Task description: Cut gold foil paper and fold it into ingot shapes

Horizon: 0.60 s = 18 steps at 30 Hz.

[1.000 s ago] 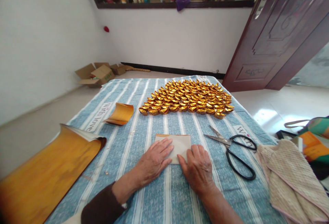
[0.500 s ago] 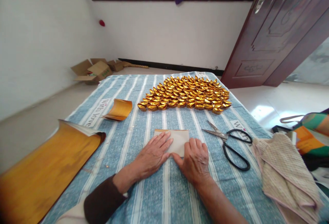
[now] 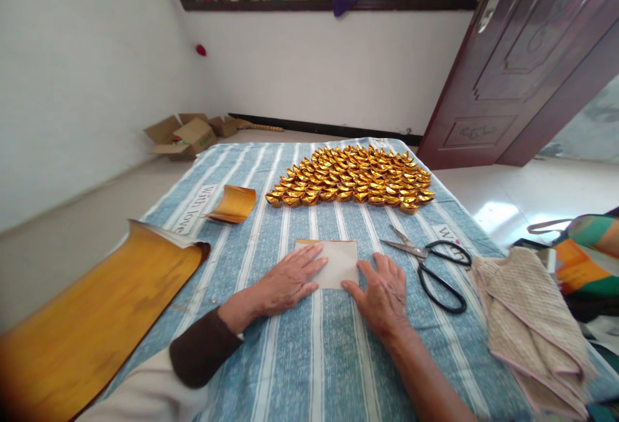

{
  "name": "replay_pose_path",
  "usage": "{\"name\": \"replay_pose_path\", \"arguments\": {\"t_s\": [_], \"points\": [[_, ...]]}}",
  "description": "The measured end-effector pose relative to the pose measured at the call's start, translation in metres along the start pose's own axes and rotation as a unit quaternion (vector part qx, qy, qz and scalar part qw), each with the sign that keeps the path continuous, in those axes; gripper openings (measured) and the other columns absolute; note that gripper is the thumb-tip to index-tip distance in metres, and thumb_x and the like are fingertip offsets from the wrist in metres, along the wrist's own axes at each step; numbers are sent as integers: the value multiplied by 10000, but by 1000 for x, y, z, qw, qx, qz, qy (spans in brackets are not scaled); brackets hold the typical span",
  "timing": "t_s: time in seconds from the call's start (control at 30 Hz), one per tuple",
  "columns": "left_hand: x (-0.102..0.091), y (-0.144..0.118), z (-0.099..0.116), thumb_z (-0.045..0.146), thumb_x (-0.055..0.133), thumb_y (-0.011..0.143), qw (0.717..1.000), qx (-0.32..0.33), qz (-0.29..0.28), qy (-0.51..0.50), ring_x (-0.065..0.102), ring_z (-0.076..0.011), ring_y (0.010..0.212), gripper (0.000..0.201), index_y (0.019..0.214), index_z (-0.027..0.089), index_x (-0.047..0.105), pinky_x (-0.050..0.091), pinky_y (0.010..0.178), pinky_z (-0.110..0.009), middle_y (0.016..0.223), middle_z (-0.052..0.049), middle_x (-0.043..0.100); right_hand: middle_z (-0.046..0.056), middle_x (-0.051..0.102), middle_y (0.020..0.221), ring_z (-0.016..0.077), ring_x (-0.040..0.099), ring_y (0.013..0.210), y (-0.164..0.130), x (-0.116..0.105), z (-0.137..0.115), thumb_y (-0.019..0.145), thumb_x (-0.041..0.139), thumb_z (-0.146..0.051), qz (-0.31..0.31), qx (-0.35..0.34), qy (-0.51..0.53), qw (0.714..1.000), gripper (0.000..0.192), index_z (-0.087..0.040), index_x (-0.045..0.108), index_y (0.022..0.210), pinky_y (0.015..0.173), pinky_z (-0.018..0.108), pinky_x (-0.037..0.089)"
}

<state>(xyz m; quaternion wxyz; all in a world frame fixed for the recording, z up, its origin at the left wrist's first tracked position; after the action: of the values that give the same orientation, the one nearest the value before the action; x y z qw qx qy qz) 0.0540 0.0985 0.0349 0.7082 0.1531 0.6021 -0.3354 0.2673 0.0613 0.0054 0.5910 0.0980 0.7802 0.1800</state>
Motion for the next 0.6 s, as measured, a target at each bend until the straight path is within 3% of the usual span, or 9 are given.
{"name": "replay_pose_path", "arguments": {"t_s": [0.33, 0.6], "points": [[-16, -10, -37, 391, 586, 870, 996, -2, -63, -63, 126, -340, 1440, 645, 1454, 259, 346, 111, 1097, -621, 1578, -134, 143, 117, 562, 1213, 322, 525, 1138, 0, -1, 9, 779, 681, -424, -64, 14, 35, 997, 326, -266, 694, 1065, 935, 490, 408], [-30, -4, -54, 337, 722, 757, 990, 39, -91, -102, 228, -349, 1412, 711, 1404, 278, 434, 158, 1102, -575, 1558, -107, 235, 137, 575, 1243, 329, 529, 1168, 2, -1, 24, 754, 699, -339, -80, 8, 93, 992, 334, -238, 711, 1072, 980, 517, 406]]}}
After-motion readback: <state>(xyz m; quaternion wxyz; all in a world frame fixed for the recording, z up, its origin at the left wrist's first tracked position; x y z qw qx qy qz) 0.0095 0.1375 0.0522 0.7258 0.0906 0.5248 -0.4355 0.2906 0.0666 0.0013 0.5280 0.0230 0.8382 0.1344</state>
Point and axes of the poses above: each hand's wrist, its own y-axis towards the middle knuckle, its own x-axis out of the palm, z = x × y, the point moved 2 cm from there along y, towards the middle knuckle
